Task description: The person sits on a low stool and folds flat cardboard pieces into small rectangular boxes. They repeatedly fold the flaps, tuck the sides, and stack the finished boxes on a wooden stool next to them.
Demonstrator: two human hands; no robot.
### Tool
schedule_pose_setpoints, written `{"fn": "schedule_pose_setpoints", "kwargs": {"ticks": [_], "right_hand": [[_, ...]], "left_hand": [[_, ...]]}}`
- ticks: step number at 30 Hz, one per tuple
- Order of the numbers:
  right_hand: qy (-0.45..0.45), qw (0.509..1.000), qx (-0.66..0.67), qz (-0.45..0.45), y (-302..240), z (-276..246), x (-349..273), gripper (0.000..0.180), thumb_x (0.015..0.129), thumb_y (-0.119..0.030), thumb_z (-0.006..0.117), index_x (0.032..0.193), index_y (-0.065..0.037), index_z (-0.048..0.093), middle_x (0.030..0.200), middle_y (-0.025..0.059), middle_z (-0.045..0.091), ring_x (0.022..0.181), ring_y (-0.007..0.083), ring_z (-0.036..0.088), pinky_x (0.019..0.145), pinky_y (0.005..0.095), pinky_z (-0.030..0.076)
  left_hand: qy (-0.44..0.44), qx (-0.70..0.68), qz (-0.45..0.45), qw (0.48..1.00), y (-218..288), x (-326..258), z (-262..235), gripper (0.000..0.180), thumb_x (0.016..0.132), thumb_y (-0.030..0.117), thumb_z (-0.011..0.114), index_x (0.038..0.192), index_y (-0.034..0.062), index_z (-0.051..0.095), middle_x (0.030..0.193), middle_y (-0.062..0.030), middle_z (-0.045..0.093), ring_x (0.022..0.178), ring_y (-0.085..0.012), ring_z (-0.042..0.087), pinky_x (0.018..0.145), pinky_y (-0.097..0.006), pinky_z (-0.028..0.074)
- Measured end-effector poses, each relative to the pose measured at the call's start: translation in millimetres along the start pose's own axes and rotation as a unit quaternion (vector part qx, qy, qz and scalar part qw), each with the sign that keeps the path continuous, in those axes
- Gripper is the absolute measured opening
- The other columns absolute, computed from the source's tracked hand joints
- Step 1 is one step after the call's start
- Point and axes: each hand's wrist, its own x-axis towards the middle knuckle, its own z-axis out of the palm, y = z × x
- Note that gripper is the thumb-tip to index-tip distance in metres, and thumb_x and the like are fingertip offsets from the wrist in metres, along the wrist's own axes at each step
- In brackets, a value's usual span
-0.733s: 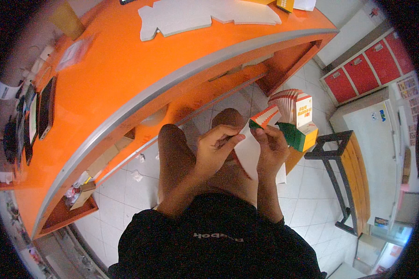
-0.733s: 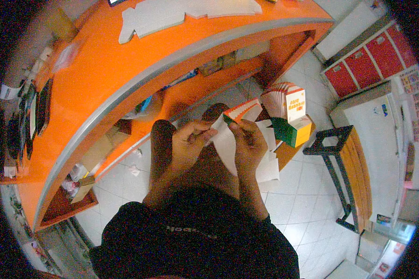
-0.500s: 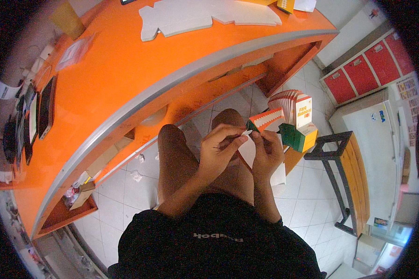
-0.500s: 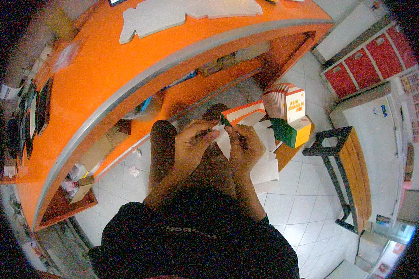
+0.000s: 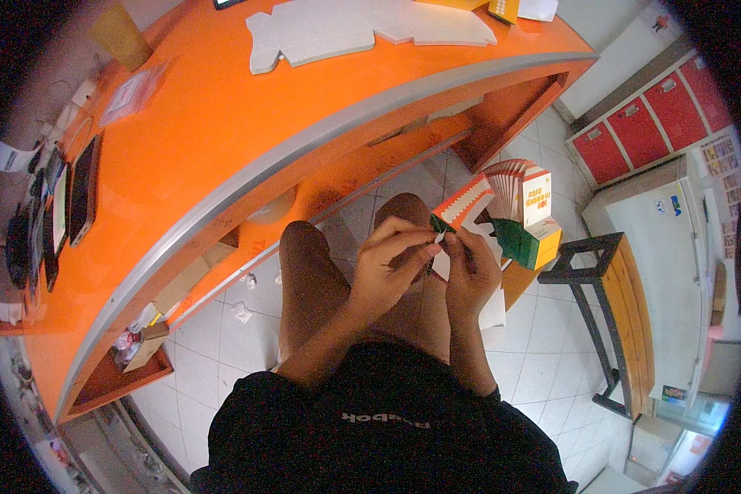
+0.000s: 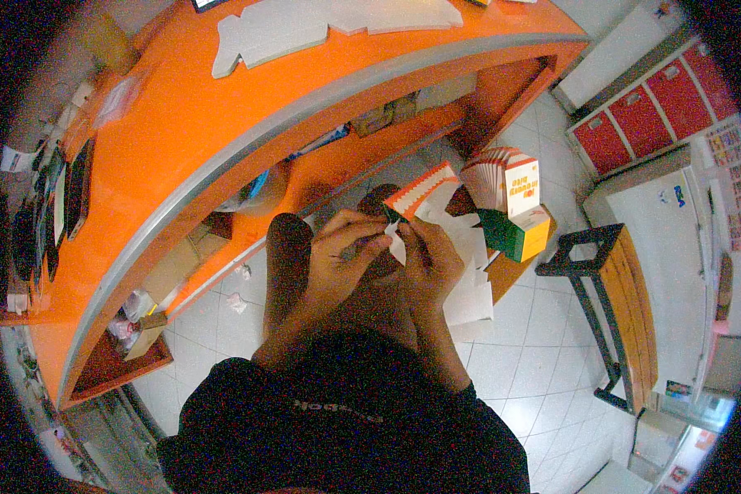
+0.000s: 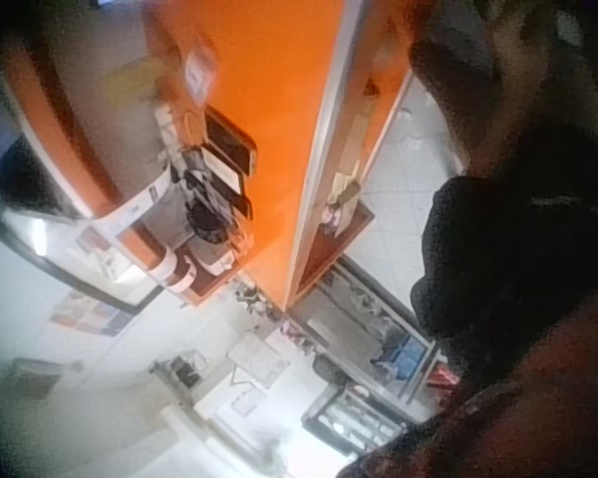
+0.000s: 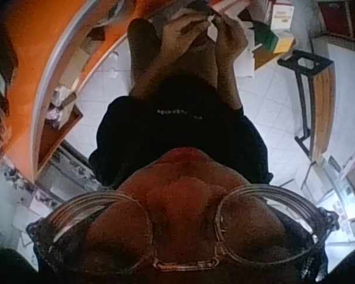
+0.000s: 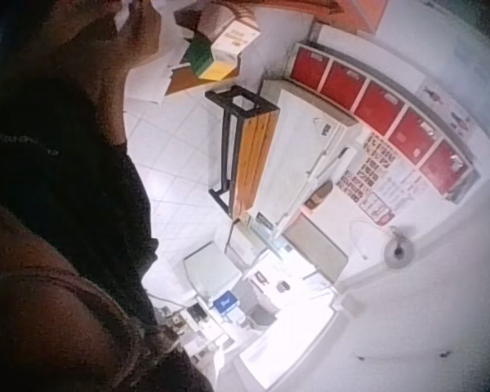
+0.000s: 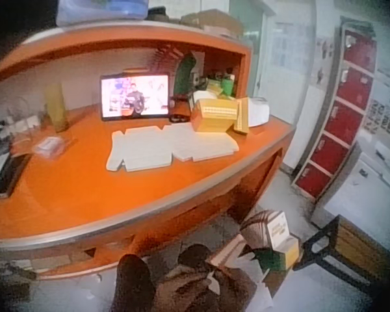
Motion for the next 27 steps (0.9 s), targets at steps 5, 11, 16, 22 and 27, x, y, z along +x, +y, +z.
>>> {"fn": "schedule_pose_setpoints", "kwargs": {"ticks": [5,11,16,22,27], "right_hand": [[-0.031,0.999,-0.026,-0.021,2,-2,3,0.016,0.074,0.002,0.068,0.090,-0.001,0.065,0.076,0.0104,0.065,0.067,0.0173,0.063,0.059,0.0261,0.049],[-0.031,0.999,0.022,-0.016,8,0,2,0.014,0.075,0.001,0.068,0.088,0.000,0.066,0.076,0.0101,0.065,0.065,0.0163,0.063,0.057,0.0258,0.048],[-0.057,0.998,-0.015,0.005,5,-3,4,0.015,0.075,0.000,0.069,0.089,-0.001,0.066,0.077,0.0100,0.066,0.068,0.0165,0.064,0.057,0.0254,0.049],[-0.050,0.991,-0.097,-0.077,-4,-2,5,0.015,0.075,-0.001,0.069,0.091,-0.002,0.066,0.081,0.0096,0.067,0.070,0.0150,0.065,0.058,0.0240,0.050],[-0.063,0.997,-0.033,0.008,3,-2,1,0.017,0.075,0.001,0.068,0.092,-0.003,0.067,0.084,0.0096,0.067,0.073,0.0163,0.065,0.060,0.0249,0.051]], "left_hand": [[-0.004,0.005,-0.001,1.000,-3,2,-3,0.015,0.077,0.006,0.068,0.090,-0.0007,0.066,0.088,-0.0112,0.063,0.081,-0.0217,0.061,0.072,-0.030,0.048],[0.004,0.003,-0.012,1.000,-6,5,-7,0.014,0.077,0.005,0.068,0.089,0.0002,0.066,0.087,-0.0111,0.062,0.080,-0.0215,0.061,0.071,-0.029,0.048],[0.001,0.033,0.011,0.999,-3,7,-8,0.013,0.077,0.005,0.068,0.089,-0.0002,0.066,0.085,-0.0111,0.061,0.078,-0.0229,0.061,0.069,-0.029,0.048],[0.026,0.099,0.040,0.994,3,4,-4,0.014,0.077,0.005,0.068,0.089,-0.0006,0.064,0.086,-0.0116,0.060,0.077,-0.0245,0.061,0.068,-0.031,0.049],[0.023,0.085,0.032,0.996,3,6,-4,0.015,0.078,0.007,0.067,0.091,0.0004,0.064,0.087,-0.0110,0.059,0.078,-0.0246,0.062,0.067,-0.031,0.050]]}}
